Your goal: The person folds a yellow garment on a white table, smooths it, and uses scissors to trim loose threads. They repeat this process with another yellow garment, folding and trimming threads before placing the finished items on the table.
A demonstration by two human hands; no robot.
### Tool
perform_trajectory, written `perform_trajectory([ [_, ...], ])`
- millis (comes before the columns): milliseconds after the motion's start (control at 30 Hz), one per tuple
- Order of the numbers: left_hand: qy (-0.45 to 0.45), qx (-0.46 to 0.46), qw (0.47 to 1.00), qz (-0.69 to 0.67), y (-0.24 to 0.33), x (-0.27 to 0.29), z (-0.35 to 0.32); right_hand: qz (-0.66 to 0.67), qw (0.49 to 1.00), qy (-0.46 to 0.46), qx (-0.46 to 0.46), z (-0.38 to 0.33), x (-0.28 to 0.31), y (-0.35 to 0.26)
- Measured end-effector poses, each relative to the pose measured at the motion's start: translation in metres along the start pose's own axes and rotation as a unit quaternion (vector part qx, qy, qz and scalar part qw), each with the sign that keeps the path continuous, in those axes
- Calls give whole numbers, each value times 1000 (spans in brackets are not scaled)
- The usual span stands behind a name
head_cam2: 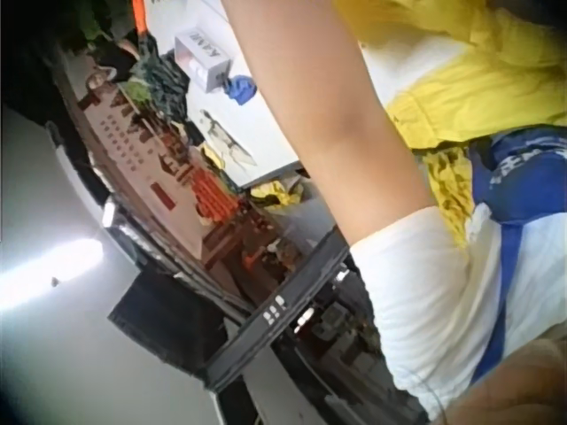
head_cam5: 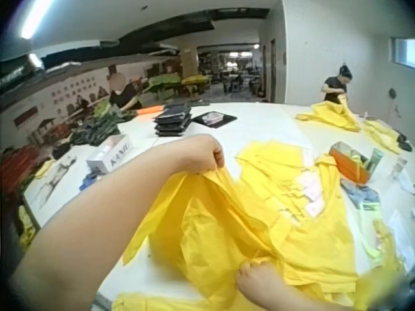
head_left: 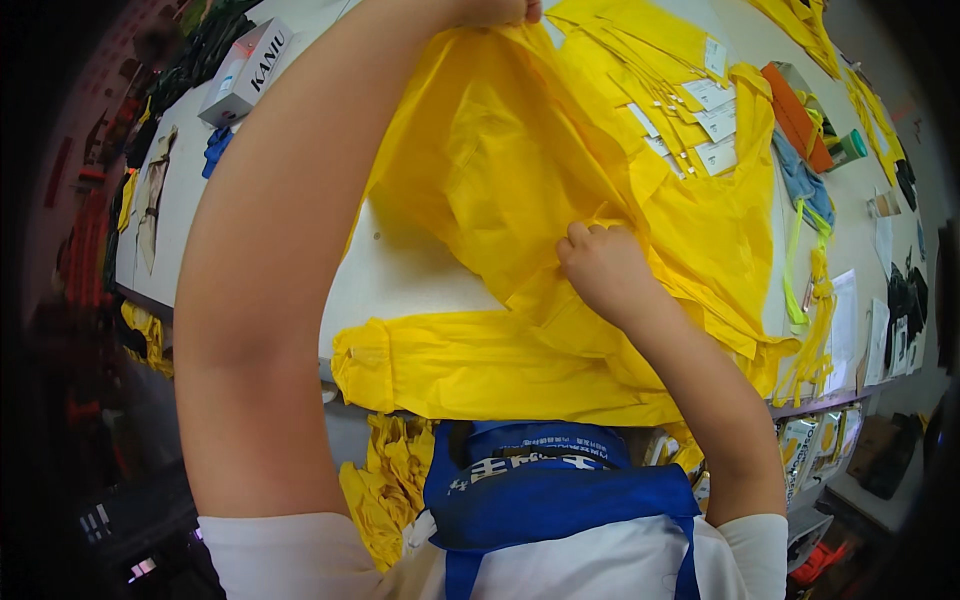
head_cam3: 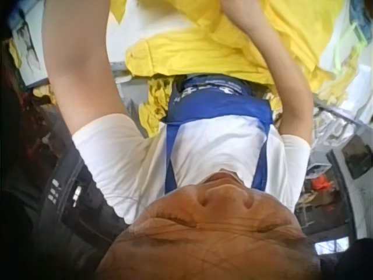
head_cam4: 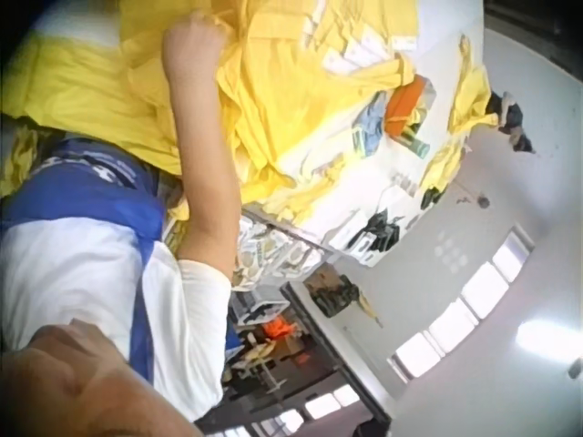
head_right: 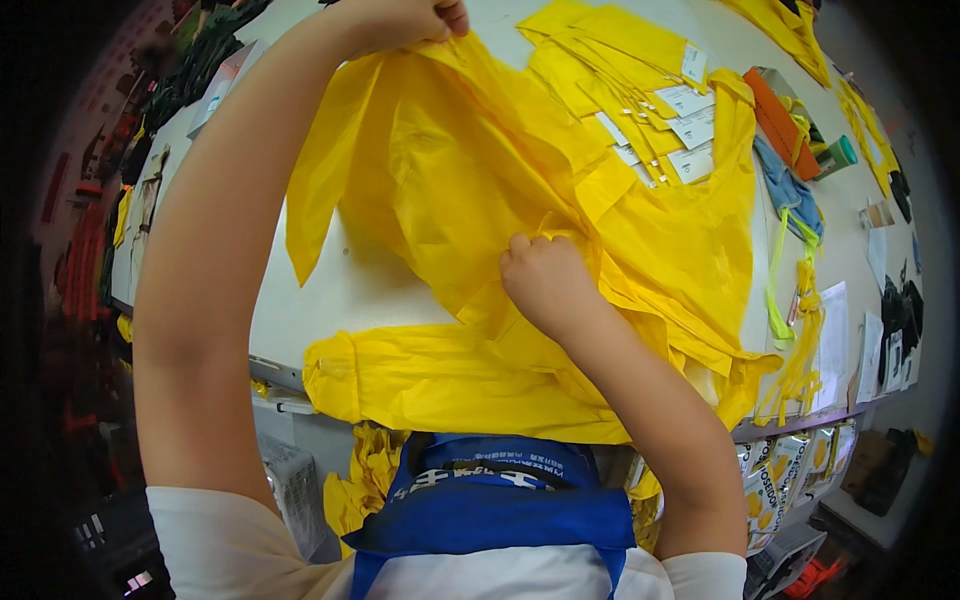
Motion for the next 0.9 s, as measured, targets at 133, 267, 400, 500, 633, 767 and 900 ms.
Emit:
perform_trajectory([
  [133, 43, -25, 995, 82, -21, 11, 16, 81, 969, 195, 128, -32, 44, -9],
  [267, 81, -19, 992, 92, -45, 8, 60, 115, 939, 283, 162, -106, 41, 7],
  [400, 91, -38, 988, 115, -58, -3, 85, 215, 917, 323, 93, -131, 17, 28],
  [500, 96, -43, 990, 95, -52, -9, 97, 273, 892, 356, 56, -132, 5, 40],
  [633, 72, -40, 992, 91, -48, -15, 103, 297, 887, 352, 38, -130, -1, 43],
  [767, 61, -53, 995, 54, -52, -12, 75, 277, 896, 341, 68, -130, 3, 36],
  [900, 60, -49, 997, 23, -52, -12, 43, 249, 912, 307, 108, -132, 5, 13],
])
Point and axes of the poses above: each hand's wrist, its own z-axis towards the middle knuckle, its own x-axis out of the back of the hand, y = z × x, the point moved 9 cm from there along z, towards the middle knuckle, and after that the axes turned 12 degrees about -y, right-handed, at the moved point
